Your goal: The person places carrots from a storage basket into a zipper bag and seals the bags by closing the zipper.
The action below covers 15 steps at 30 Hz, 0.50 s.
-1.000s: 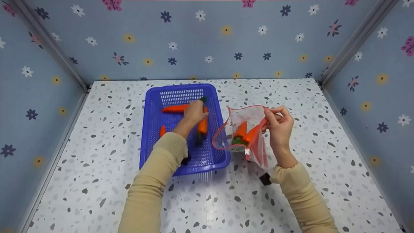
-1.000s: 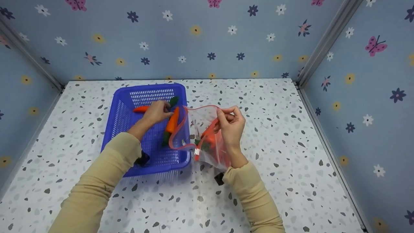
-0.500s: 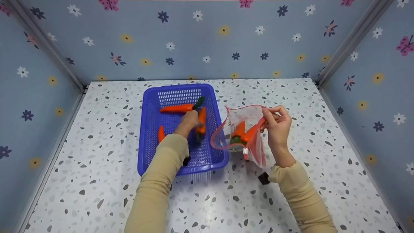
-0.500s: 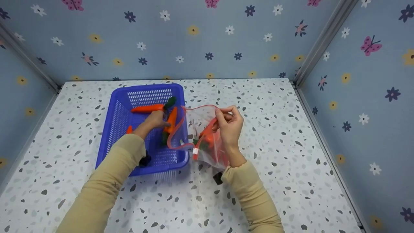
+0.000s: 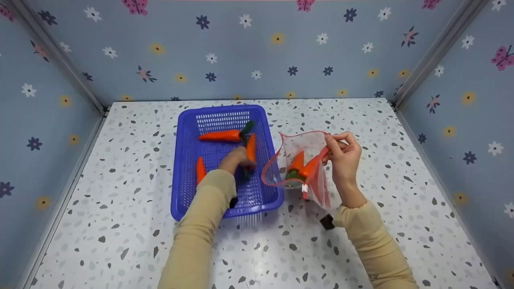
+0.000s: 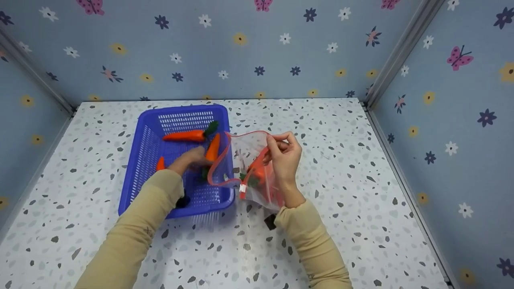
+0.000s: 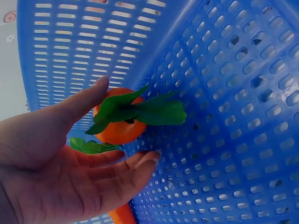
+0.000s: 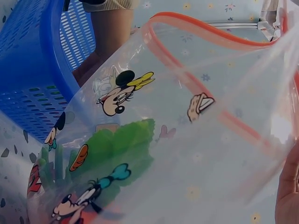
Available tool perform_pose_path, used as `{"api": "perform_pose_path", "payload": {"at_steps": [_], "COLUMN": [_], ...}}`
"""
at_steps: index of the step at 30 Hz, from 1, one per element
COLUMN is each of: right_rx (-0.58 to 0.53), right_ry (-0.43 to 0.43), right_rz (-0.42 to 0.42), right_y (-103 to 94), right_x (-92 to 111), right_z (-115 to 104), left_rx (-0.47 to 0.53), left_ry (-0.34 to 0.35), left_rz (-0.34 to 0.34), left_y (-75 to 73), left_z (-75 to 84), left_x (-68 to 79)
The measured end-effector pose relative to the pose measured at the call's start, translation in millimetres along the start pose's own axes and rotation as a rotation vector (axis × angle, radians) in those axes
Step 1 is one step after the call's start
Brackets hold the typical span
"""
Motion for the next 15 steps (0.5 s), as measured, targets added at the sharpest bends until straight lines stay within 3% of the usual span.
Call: {"api": "perform_pose_path", "payload": {"at_steps": [5,8,10,12,15], "right_rx": [-0.004,0.006,0.016,0.026,0.024], "right_ry": [0.003,0.005,0.004,0.003,0.006], "right_rz": [0.006,0.010,0.013,0.015,0.014], "right_y": [-1.0,-1.5,-1.7,-1.9,-1.9], "right_x": [0,0,0,0,-1], "right_z": [-1,0,0,0,0], "left_rx": [-0.033,-0.037,-0.057,-0.059,-0.087], "left_ry": [0.035,0.016,0.051,0.037,0.056], "left_rz": [-0.024,-0.067,-0.018,-0.007,0.072], "left_y": [6.9,2.8,0.1,-3.7,-5.6], "left_z": [-2.6,2.3,5.8,9.3,11.3], "left_x": [-10.0,-3.8,-0.5,4.4,4.2]}}
Point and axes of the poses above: each hand's wrist, its own x-axis away from the middle knuckle, its own y-axis out of the palm, z = x × y, the point moved 2 cm from there along -x, towards the middle knuckle, and after that the axes turned 4 degrees about x, right-handed, at the moved point
